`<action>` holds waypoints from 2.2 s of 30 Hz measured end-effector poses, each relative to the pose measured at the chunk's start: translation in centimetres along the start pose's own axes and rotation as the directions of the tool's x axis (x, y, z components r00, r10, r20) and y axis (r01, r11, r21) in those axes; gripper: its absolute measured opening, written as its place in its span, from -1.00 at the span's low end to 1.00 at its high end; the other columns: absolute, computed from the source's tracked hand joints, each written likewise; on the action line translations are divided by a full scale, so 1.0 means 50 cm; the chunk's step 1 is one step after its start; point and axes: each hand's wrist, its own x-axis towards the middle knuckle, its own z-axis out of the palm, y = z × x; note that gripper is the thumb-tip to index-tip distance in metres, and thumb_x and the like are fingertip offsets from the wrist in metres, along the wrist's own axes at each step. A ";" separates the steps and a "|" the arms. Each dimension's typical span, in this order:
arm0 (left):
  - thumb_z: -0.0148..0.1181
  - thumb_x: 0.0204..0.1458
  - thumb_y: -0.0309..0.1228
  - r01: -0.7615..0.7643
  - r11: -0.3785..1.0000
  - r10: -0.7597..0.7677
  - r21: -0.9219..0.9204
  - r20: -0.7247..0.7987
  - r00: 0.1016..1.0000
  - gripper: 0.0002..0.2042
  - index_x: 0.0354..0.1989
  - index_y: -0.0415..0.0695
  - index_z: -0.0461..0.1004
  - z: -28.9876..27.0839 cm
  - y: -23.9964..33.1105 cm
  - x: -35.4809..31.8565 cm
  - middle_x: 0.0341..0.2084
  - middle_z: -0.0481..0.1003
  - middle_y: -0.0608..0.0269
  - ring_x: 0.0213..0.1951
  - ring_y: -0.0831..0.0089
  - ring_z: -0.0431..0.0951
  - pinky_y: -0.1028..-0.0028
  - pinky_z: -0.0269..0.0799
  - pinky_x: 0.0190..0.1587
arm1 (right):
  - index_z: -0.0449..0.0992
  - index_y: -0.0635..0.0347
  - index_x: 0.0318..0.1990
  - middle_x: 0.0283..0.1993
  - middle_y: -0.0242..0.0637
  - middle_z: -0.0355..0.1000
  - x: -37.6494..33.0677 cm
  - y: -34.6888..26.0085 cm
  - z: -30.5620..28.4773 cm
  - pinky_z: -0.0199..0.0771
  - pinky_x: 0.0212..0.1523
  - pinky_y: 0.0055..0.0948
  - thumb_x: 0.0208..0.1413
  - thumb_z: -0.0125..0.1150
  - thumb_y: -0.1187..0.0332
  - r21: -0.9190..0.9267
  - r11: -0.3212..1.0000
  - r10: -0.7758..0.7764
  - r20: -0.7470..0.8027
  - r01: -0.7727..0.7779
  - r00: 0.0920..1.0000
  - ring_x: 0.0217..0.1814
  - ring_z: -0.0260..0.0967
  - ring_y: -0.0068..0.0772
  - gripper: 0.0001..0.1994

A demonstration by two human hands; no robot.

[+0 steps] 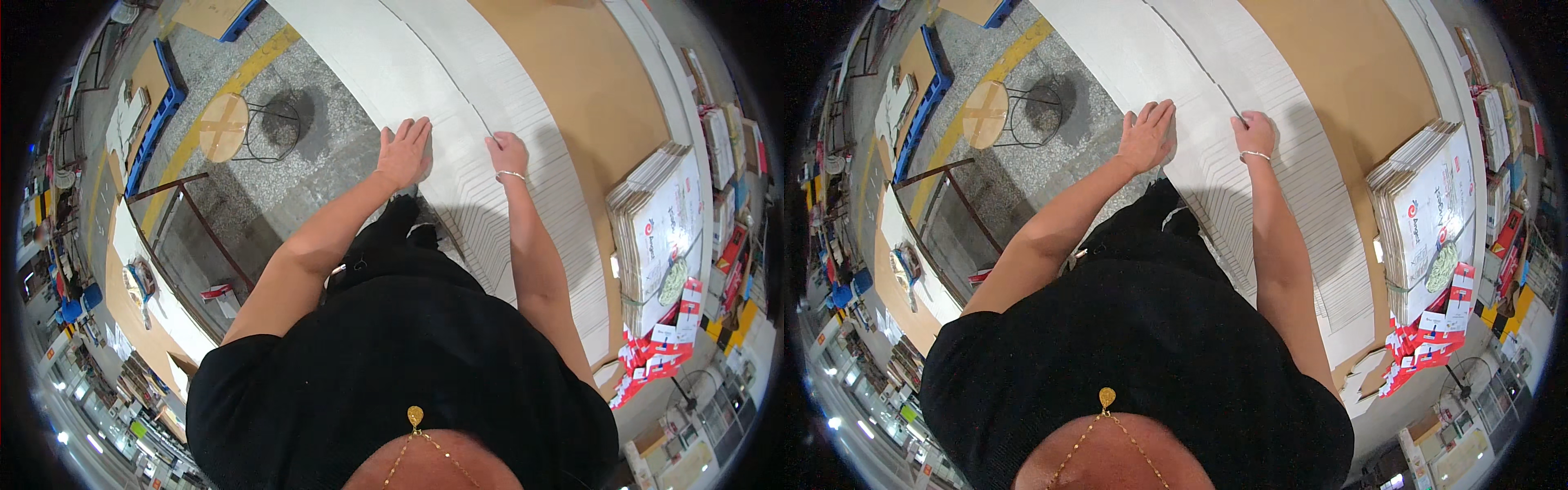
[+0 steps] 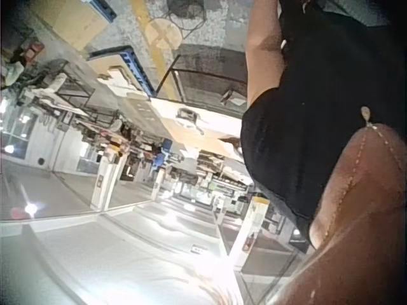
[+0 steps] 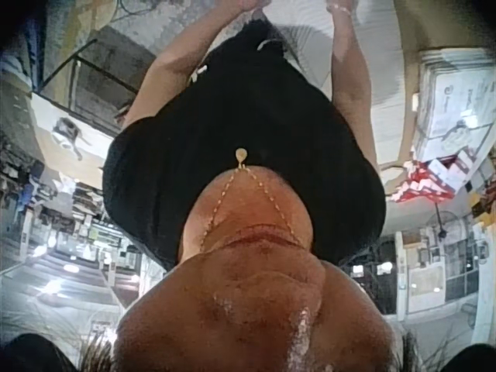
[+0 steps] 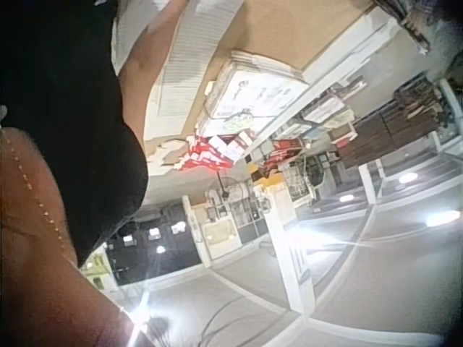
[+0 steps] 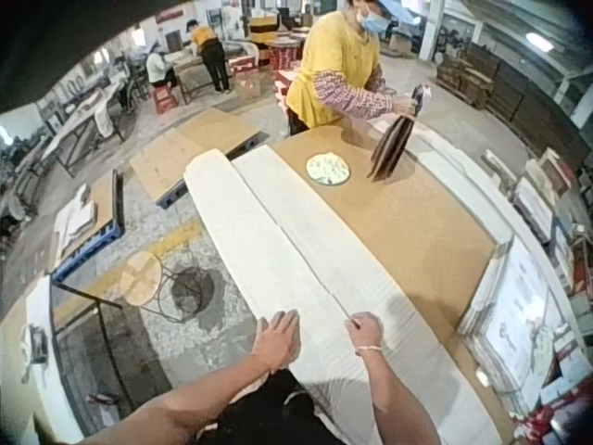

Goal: Organizing and stacking large cardboard sheets in an industrial setting.

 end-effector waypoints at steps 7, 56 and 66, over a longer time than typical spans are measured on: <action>0.10 -0.10 -0.18 0.041 0.998 -0.043 -0.048 -0.042 0.998 -0.33 0.20 -0.14 0.03 0.005 -0.011 0.003 0.19 0.01 0.34 0.21 0.31 0.01 -0.05 -0.02 0.13 | 0.51 0.22 -0.27 -0.32 -0.13 0.47 0.012 -0.043 0.033 0.39 -0.22 -0.38 -0.18 0.30 0.18 -0.246 0.936 -0.289 -0.137 0.250 0.947 -0.31 0.42 -0.28 -0.65; 0.00 -0.02 -0.24 -0.233 0.968 0.232 0.095 0.021 0.973 -0.41 0.21 -0.08 0.03 0.028 0.030 -0.010 0.22 -0.01 0.37 0.24 0.30 -0.01 -0.01 -0.02 0.16 | 0.51 0.28 -0.44 -0.48 -0.26 0.47 -0.066 0.034 -0.062 0.38 -0.41 -0.48 -0.35 0.45 0.14 0.106 0.918 0.367 0.132 -0.381 0.921 -0.48 0.38 -0.46 -0.60; 0.08 -0.07 -0.25 -0.133 0.991 0.132 -0.028 -0.024 0.991 -0.35 0.23 -0.07 -0.01 0.002 0.042 -0.028 0.23 -0.03 0.25 0.23 0.19 0.00 0.01 -0.01 0.17 | 0.50 0.22 -0.29 -0.36 -0.17 0.46 -0.065 0.011 -0.051 0.36 -0.17 -0.33 -0.24 0.32 0.16 -0.006 0.985 0.173 0.060 -0.173 0.983 -0.26 0.40 -0.25 -0.63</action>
